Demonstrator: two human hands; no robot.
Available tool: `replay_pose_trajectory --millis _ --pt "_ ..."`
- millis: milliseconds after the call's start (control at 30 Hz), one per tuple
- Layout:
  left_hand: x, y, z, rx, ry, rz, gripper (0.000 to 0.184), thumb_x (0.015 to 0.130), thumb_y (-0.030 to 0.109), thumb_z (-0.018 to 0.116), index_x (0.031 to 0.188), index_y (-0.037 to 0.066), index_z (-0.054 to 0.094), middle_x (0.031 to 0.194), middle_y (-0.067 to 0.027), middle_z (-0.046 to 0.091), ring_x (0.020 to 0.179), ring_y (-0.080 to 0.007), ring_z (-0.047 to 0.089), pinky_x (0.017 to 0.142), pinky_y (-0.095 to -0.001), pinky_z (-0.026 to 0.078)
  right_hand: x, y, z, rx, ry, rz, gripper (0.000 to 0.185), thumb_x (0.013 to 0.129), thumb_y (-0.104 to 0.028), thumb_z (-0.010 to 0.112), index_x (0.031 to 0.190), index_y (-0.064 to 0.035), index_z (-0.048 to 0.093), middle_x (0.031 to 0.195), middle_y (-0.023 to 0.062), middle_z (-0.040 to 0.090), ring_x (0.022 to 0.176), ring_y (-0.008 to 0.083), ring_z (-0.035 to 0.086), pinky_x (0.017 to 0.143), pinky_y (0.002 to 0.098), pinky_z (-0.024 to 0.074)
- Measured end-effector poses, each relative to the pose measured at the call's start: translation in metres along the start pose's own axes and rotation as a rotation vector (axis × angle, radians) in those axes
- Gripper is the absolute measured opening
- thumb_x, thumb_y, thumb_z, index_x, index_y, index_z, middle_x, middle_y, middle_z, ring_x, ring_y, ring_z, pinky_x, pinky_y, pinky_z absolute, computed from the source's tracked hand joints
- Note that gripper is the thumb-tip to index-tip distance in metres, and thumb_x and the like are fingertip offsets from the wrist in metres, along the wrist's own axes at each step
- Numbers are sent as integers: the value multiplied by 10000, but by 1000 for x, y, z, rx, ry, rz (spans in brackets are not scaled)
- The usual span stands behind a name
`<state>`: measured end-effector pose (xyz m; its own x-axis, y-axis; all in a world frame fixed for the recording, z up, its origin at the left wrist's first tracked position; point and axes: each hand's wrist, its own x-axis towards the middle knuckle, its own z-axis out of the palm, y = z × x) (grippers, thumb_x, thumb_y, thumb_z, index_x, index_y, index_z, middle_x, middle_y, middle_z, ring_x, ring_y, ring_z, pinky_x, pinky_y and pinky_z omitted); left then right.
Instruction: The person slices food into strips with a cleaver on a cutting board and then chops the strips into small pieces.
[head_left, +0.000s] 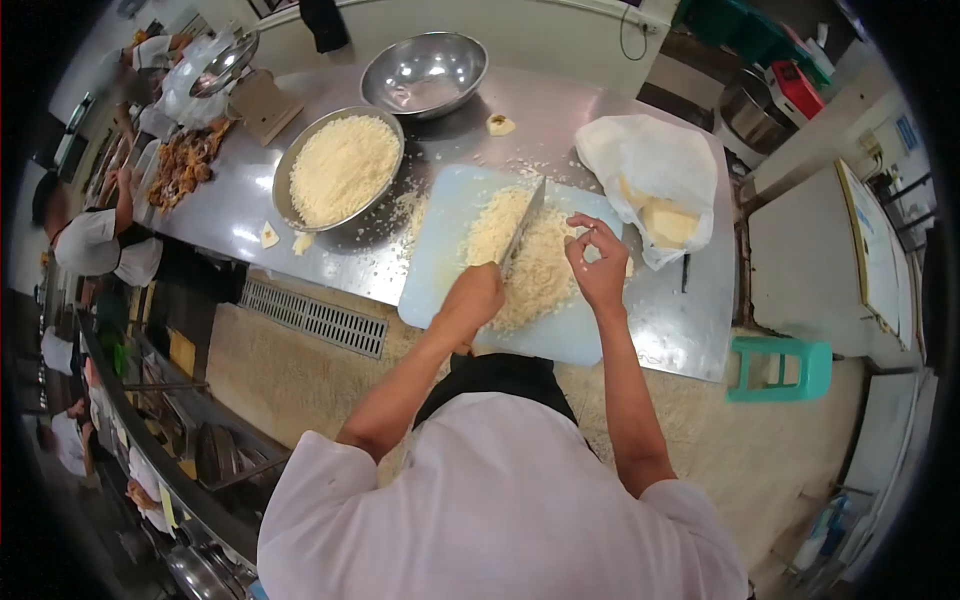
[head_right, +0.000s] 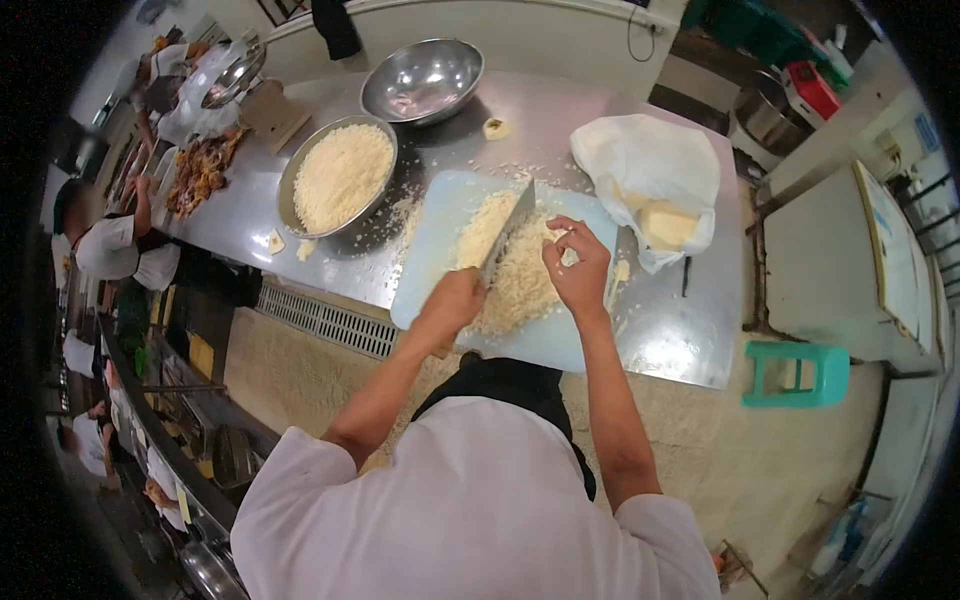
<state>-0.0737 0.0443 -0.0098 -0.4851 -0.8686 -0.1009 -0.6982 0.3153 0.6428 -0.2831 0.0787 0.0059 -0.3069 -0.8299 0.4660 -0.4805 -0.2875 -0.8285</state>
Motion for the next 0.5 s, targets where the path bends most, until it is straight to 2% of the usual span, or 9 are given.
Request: replay_pose_trajectory --millis 33,67,133,200,233,300,400,467,500 --pt "-9 21 -24 8 -22 1 181 855 102 545 853 -78 570 763 -317 602 767 -486 598 691 -517 471 -5 -1 -6 -6 8 8 132 810 -21 659 696 18 604 1059 148 688 1114 273 612 989 355 416" --pt "-15 26 -25 13 -29 5 181 855 102 545 853 -78 570 763 -317 602 767 -486 598 691 -517 471 -7 -2 -10 -10 40 13 74 774 5 671 733 14 610 1078 145 679 1108 268 610 975 350 424" --pt "-29 30 -24 -15 -9 -50 167 875 99 531 876 -66 558 753 -314 599 765 -484 599 685 -516 466 -10 -4 -13 -7 83 25 77 738 32 683 770 11 616 1096 141 671 1103 263 608 962 345 433" --pt "-17 -6 7 59 -41 13 155 860 81 523 862 -70 559 712 -314 589 754 -478 606 680 -521 474 -13 -7 -17 -77 164 -16 153 731 12 688 874 -27 651 1118 140 662 1034 280 640 922 347 470" --pt "-14 -9 10 126 -62 70 143 845 62 514 848 -73 561 671 -313 579 743 -472 613 676 -526 482 -15 -9 -19 -79 163 -15 153 731 12 688 874 -27 651 1118 140 662 1034 280 640 922 347 470" --pt "-11 -2 -4 118 -75 65 156 862 79 515 843 -70 558 669 -313 576 749 -474 609 676 -527 480 -17 -12 -25 -118 203 -43 253 738 37 663 981 -35 660 1119 141 662 1058 282 631 936 357 465" --pt "-32 27 -37 98 -127 64 185 890 124 538 846 -56 550 662 -295 574 719 -470 598 650 -533 465 -22 -12 -41 -173 292 -79 305 749 66 628 1037 -29 653 1125 140 660 1085 286 618 953 360 456" --pt "-48 25 -39 83 -157 82 203 900 152 560 854 -46 545 656 -277 576 682 -465 590 624 -538 451 -26 -10 -48 -143 317 -61 318 761 82 598 1061 -16 644 1137 136 657 1106 277 607 974 360 443" --pt "-56 15 -34 76 -243 152 207 899 168 570 853 -33 554 668 -269 586 686 -457 594 616 -531 452 -28 -11 -53 -111 307 -26 349 779 107 571 1108 4 624 1189 141 625 1154 258 573 1019 361 417"
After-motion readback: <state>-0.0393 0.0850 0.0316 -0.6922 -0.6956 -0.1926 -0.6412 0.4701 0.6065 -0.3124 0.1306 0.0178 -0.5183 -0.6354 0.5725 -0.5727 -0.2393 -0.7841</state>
